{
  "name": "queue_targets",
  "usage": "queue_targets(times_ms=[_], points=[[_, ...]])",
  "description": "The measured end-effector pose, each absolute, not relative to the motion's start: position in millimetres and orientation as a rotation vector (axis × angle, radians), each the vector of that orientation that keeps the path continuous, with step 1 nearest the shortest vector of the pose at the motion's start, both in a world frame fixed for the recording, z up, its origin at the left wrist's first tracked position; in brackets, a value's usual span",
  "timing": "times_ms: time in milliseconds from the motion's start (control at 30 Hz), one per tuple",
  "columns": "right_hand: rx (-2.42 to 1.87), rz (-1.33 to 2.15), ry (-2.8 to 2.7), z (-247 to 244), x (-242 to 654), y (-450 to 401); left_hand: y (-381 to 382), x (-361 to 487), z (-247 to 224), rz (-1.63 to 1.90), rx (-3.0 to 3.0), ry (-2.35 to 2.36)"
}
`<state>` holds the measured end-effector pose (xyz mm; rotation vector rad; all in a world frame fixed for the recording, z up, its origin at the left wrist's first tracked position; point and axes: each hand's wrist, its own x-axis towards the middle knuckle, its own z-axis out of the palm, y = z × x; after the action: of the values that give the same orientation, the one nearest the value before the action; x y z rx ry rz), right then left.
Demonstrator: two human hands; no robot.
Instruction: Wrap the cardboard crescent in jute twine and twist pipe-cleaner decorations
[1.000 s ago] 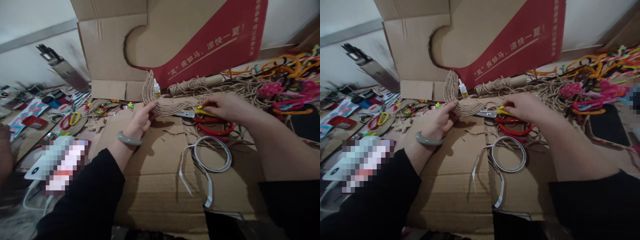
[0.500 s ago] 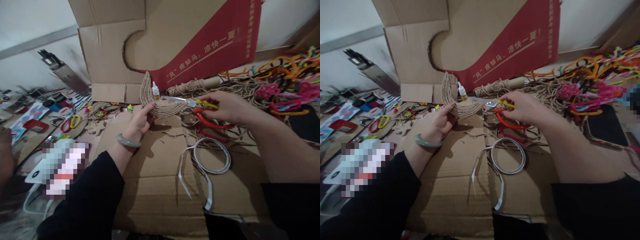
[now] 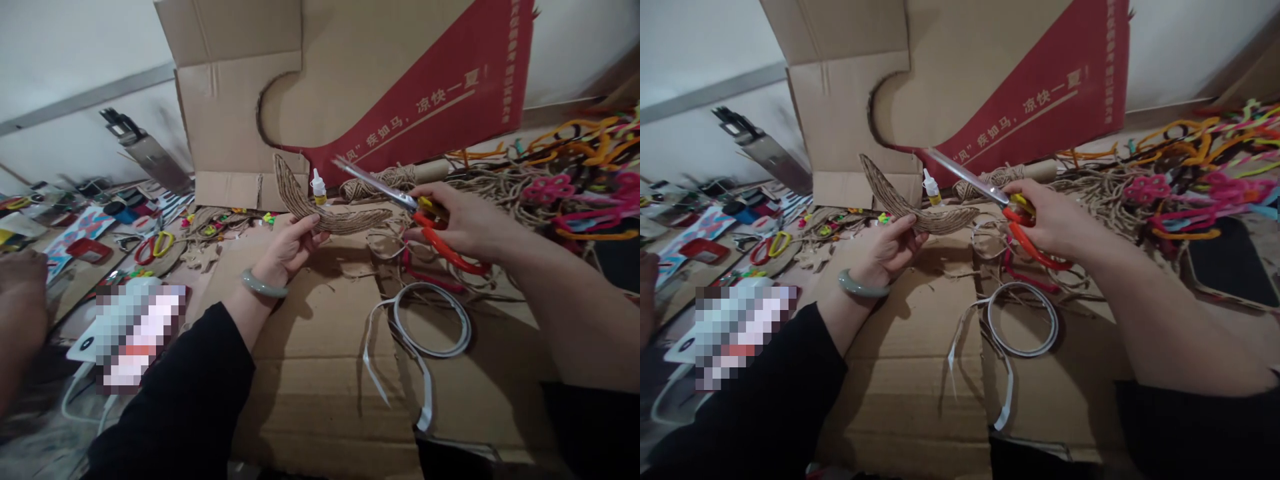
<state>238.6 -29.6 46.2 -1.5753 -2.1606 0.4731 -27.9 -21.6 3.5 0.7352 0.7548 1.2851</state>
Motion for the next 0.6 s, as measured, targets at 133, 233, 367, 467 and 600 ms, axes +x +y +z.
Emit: queue_targets(times_ms=[133, 233, 367, 467, 600], points=[[-1.592, 0.589, -2.282, 51.1, 237.6, -34.6, -19.8, -29.1, 2.2, 1.287, 0.744, 0.720], [-1.613, 0.663, -2.333, 53.2, 240.4, -36.9, -17.9, -29.5, 2.7, 1.314, 0.718, 0.775], [-1.610, 0.731, -2.398, 52.3, 245.2, -35.8, -15.7, -30.8, 3.4, 1.306, 0.697, 0.806], [-1.592, 0.707, -2.478, 49.9, 248.1, -33.7, -16.0, -31.1, 5.2, 1.307, 0.669, 0.837], [-1.600, 0.662, -2.539, 47.4, 252.5, -32.5, -16.7, -31.7, 6.1, 1.312, 0.658, 0.853]])
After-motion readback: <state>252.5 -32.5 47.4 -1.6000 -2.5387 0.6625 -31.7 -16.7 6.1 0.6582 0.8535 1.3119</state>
